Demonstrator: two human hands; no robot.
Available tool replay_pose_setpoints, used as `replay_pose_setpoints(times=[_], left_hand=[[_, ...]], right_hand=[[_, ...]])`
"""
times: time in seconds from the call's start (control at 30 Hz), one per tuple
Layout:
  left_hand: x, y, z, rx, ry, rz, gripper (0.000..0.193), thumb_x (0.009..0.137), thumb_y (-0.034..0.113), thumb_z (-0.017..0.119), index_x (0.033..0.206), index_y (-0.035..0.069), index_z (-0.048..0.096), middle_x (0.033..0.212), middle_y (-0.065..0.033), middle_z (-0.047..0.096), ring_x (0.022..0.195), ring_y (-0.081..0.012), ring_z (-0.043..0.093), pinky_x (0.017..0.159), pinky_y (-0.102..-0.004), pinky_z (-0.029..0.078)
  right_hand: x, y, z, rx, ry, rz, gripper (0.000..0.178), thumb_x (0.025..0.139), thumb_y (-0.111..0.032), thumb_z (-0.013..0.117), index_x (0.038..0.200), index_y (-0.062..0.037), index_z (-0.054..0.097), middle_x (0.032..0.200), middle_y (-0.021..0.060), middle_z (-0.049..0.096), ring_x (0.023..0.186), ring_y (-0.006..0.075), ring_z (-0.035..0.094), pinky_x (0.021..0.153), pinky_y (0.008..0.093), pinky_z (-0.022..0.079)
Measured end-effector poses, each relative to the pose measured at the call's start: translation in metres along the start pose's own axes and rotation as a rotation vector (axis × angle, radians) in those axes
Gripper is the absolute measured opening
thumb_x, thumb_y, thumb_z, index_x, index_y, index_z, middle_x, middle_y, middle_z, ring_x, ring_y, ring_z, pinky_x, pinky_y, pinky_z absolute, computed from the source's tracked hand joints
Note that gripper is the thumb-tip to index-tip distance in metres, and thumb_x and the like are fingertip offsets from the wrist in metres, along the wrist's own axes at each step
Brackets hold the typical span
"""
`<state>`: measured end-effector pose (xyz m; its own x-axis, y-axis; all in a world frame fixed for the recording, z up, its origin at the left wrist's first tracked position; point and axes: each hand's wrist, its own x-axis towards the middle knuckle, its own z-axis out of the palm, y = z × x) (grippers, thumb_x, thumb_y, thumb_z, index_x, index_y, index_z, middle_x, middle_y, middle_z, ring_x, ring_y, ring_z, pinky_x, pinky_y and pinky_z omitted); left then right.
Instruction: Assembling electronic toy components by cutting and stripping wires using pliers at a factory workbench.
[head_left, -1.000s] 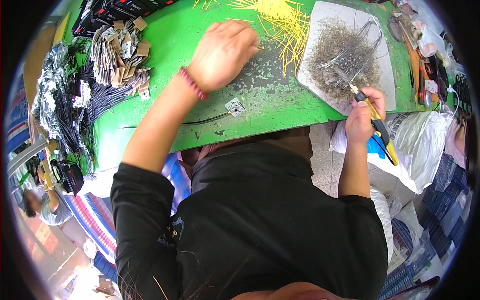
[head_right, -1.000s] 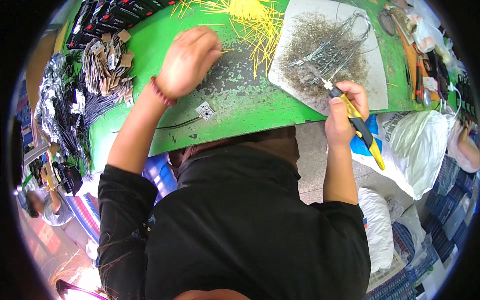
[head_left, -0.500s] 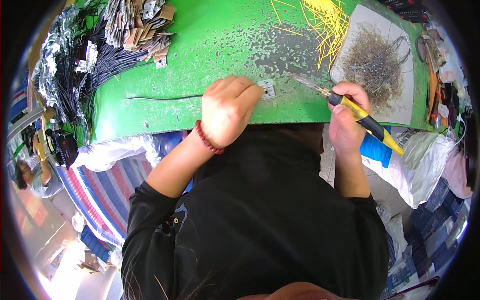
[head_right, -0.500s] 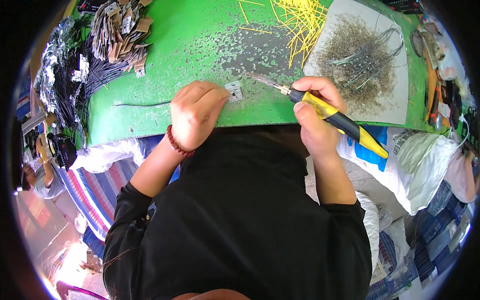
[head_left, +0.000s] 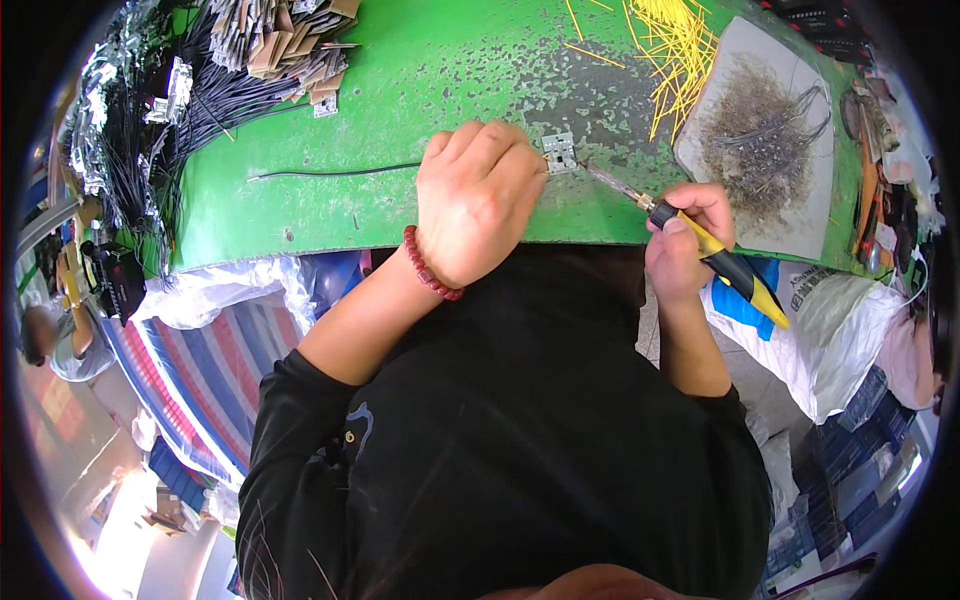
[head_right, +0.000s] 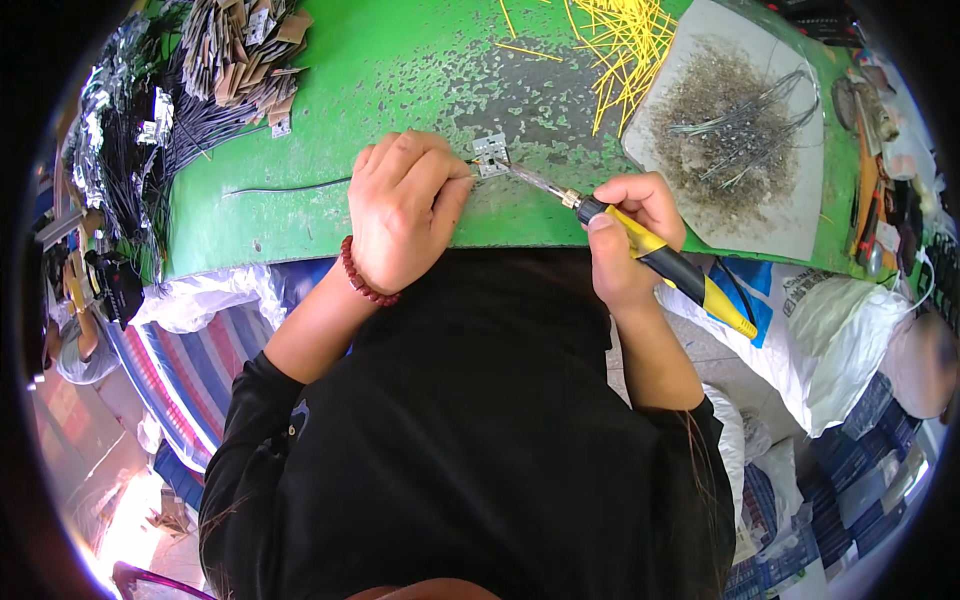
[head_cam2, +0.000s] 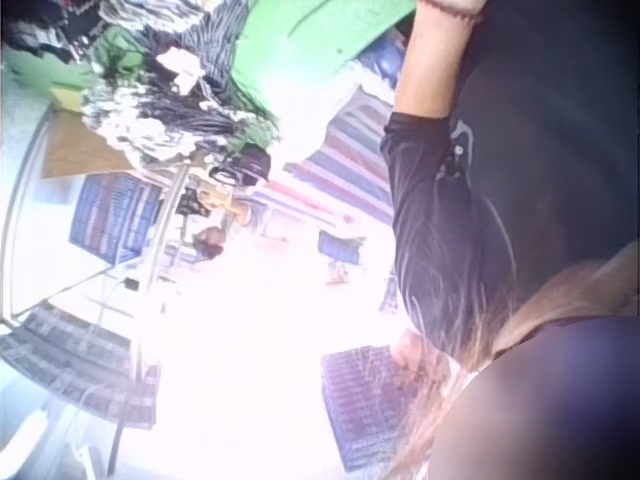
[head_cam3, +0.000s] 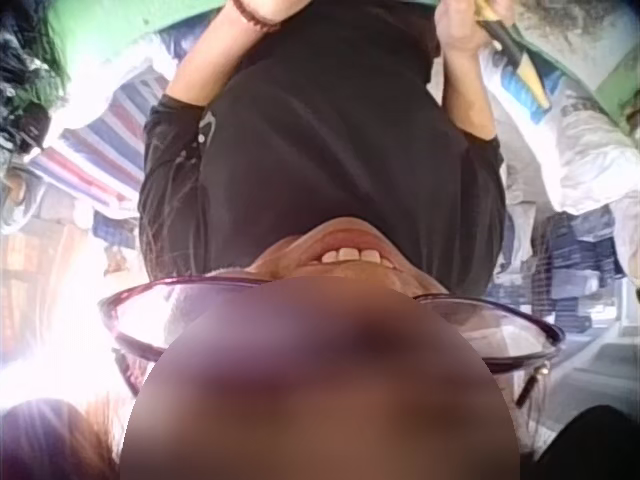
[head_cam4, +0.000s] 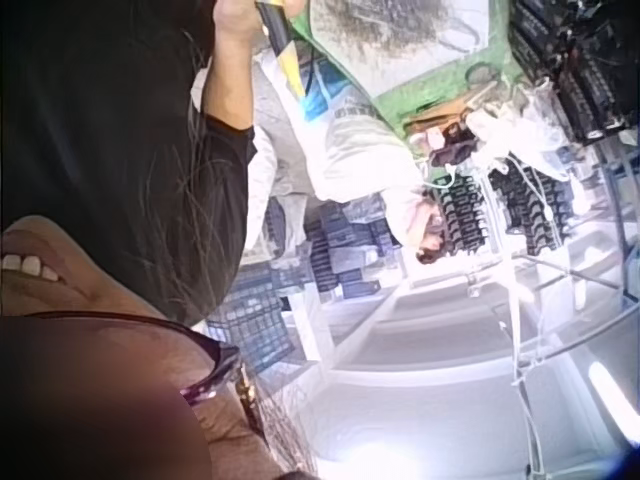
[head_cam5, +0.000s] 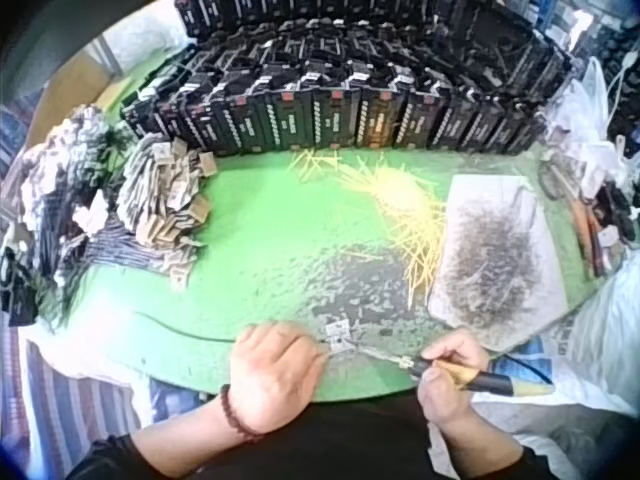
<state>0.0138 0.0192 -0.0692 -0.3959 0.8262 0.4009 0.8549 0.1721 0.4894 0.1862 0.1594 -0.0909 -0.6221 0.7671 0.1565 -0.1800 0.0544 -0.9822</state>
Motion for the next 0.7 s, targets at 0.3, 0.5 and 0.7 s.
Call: replay_pose_setpoints(times=[0.3, 0.5, 0.7], left_hand=[[0.003, -0.006, 0.014, -0.042, -0.006, 0.093, 0.017, 0.068, 0.001, 0.072, 0.079, 0.009, 0.063, 0.089, -0.0005, 0.067, 0.085, -0.021, 0.06, 0.073, -0.0345, 0.043], [0.003, -0.006, 0.012, -0.039, -0.022, 0.059, 0.016, 0.068, -0.001, 0.071, 0.079, 0.008, 0.063, 0.087, 0.0007, 0.068, 0.084, -0.0207, 0.061, 0.072, -0.0345, 0.043], [0.003, -0.005, 0.013, -0.008, -0.021, 0.061, 0.015, 0.069, 0.001, 0.071, 0.078, 0.009, 0.063, 0.088, 0.001, 0.068, 0.084, -0.02, 0.061, 0.072, -0.0342, 0.042]], right_hand=[[-0.002, 0.007, -0.004, -0.001, -0.054, -0.046, 0.022, 0.079, -0.013, 0.062, 0.092, -0.0002, 0.048, 0.072, 0.0083, 0.053, 0.061, 0.0121, 0.048, 0.054, 0.0238, 0.04], [-0.003, 0.006, -0.004, 0.062, -0.107, -0.026, 0.025, 0.082, -0.015, 0.067, 0.094, -0.0024, 0.05, 0.077, 0.0019, 0.051, 0.064, 0.0058, 0.042, 0.058, 0.022, 0.034], [-0.004, 0.006, -0.004, -0.041, -0.146, -0.072, 0.025, 0.081, -0.015, 0.07, 0.092, -0.0026, 0.052, 0.076, 0.0032, 0.053, 0.063, 0.0071, 0.043, 0.056, 0.0229, 0.034]])
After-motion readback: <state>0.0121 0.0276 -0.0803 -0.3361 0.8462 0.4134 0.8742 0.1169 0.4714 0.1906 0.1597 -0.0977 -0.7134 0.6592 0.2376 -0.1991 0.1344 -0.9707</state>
